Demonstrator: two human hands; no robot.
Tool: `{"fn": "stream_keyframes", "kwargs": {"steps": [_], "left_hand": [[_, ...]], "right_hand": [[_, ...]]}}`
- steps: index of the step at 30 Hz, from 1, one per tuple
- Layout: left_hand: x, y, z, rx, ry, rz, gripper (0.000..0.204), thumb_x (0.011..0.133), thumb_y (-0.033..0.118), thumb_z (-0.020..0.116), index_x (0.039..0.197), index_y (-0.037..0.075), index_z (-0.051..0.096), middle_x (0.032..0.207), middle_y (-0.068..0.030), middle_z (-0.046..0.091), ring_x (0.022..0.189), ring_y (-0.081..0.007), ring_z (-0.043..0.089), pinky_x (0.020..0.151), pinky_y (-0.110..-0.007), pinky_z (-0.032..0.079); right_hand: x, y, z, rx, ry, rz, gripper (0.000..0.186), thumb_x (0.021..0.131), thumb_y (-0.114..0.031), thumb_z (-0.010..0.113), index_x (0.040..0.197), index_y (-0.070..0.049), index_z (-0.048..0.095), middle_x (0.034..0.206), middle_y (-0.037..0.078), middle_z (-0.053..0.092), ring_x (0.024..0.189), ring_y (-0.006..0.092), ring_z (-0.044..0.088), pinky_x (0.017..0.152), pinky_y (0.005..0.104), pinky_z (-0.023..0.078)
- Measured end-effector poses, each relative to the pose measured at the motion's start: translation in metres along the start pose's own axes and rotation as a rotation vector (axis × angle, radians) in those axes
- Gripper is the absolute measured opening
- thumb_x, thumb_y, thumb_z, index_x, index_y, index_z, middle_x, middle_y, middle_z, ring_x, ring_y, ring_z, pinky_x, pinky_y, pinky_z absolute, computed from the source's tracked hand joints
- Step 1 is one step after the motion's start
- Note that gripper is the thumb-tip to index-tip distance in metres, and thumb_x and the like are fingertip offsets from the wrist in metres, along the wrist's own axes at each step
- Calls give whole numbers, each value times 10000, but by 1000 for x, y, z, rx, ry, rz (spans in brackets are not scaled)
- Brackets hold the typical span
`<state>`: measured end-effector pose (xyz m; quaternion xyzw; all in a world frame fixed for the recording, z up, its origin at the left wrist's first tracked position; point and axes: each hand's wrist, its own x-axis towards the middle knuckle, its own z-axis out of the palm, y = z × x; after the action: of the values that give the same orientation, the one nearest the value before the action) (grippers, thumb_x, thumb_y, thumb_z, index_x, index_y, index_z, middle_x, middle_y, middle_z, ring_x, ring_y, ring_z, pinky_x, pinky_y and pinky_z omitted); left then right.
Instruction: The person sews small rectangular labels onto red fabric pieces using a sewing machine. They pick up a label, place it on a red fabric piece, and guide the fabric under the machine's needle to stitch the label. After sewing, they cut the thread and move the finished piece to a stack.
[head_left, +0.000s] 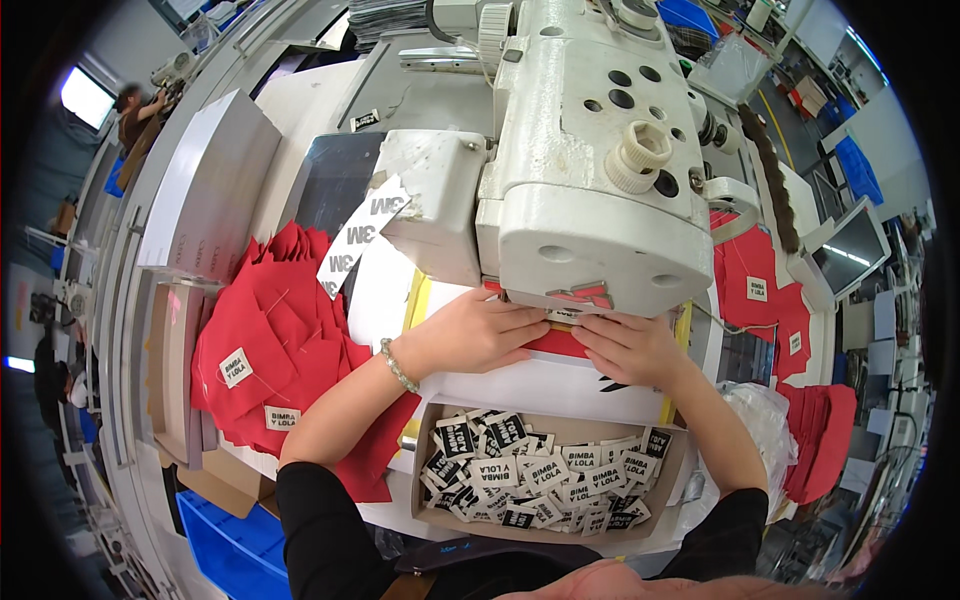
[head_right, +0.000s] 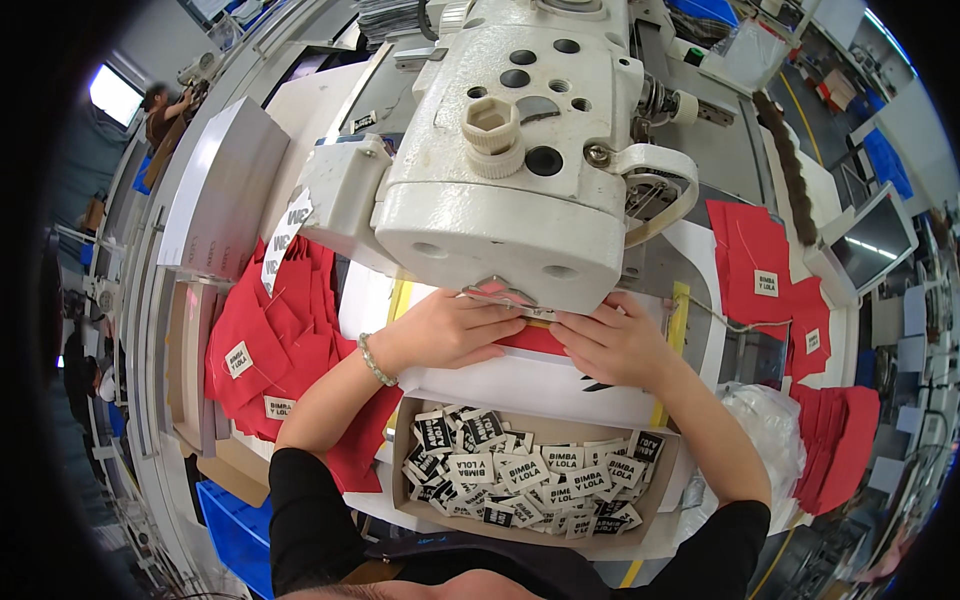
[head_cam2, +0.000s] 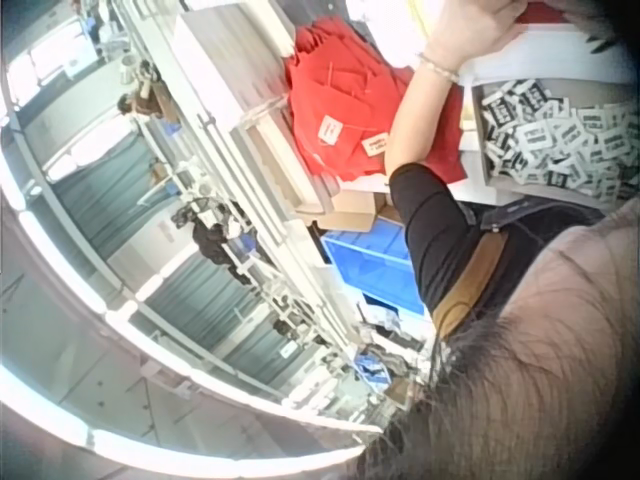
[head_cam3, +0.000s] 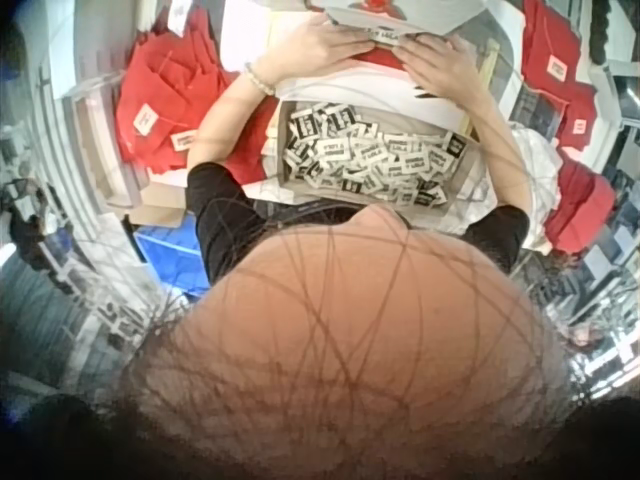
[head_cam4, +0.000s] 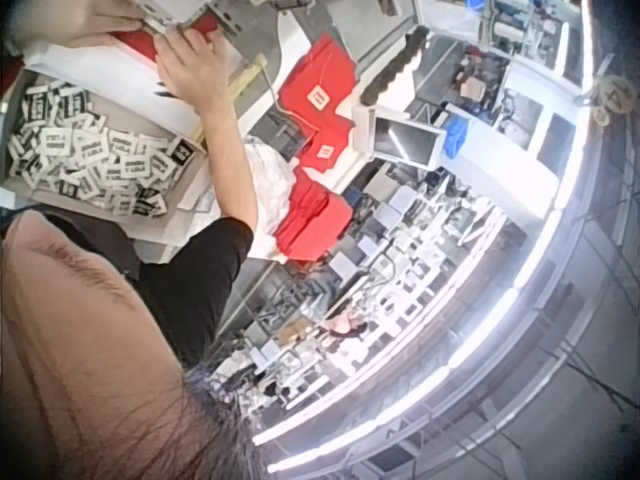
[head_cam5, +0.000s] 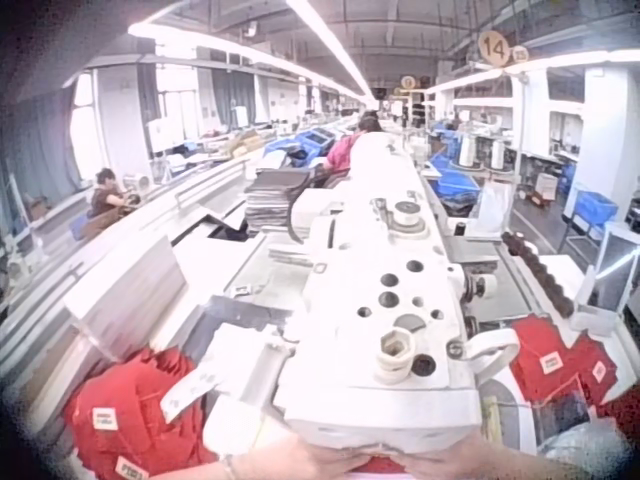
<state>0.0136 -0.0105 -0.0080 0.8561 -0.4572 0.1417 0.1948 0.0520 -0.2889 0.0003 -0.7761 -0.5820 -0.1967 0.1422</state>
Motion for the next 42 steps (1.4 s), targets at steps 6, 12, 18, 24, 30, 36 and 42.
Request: {"fn": "stream_keyframes", "kwargs": {"steps": [6, 12, 18, 24, 30, 36, 42], "left_hand": [[3, 7, 12, -94, -53, 5, 432, 816, 288, 668, 1189, 79, 612, 1195, -83, 621, 1103, -219, 590, 990, -392, 433], [8, 12, 12, 3, -81, 46, 460, 815, 302, 660, 1219, 94, 586, 1234, -78, 590, 1113, -218, 577, 980, -386, 431], [15, 16, 10, -1, -107, 41, 503, 772, 330, 683, 1181, 63, 566, 1186, -75, 567, 1150, -208, 523, 1019, -345, 375], [17, 18, 7, 23, -106, 33, 492, 775, 335, 679, 1170, 64, 567, 1180, -83, 571, 1150, -215, 522, 1028, -353, 368], [7, 11, 1, 104, -53, 55, 418, 800, 312, 657, 1130, 65, 590, 1121, -78, 616, 1068, -191, 580, 937, -317, 444], [-3, 7, 1, 185, 83, 86, 232, 809, 249, 641, 929, 51, 638, 1011, -84, 661, 948, -171, 620, 795, -292, 489], [-11, 2, 2, 224, 59, 81, 154, 802, 197, 639, 837, 48, 624, 967, -83, 657, 896, -168, 611, 744, -275, 492]], "right_hand": [[-6, 0, 4, 53, -54, 59, 335, 695, -177, 704, 1026, -129, 690, 1085, -18, 648, 1002, 155, 568, 836, 369, 426], [-7, -1, 6, 54, -54, 149, 340, 689, -216, 712, 1015, -123, 687, 1041, -10, 646, 998, 180, 557, 817, 413, 397], [-7, 1, 6, 107, -45, 198, 343, 677, -220, 721, 1006, -131, 690, 1034, -3, 643, 991, 192, 551, 819, 414, 388], [-7, 1, 7, 117, -78, 236, 343, 677, -227, 723, 1006, -133, 693, 1034, -5, 643, 1010, 195, 555, 832, 417, 388], [-16, -1, 10, -1, -67, 101, 346, 686, -220, 717, 1023, -144, 697, 1083, -19, 645, 1016, 174, 566, 877, 429, 397], [-11, -2, 8, 29, -84, 70, 353, 688, -203, 703, 1037, -152, 698, 1127, -24, 644, 1058, 157, 573, 944, 379, 409], [-1, -5, 3, 131, -142, 138, 367, 722, -180, 704, 1084, -124, 682, 1091, -6, 667, 974, 162, 646, 843, 316, 506]]}}
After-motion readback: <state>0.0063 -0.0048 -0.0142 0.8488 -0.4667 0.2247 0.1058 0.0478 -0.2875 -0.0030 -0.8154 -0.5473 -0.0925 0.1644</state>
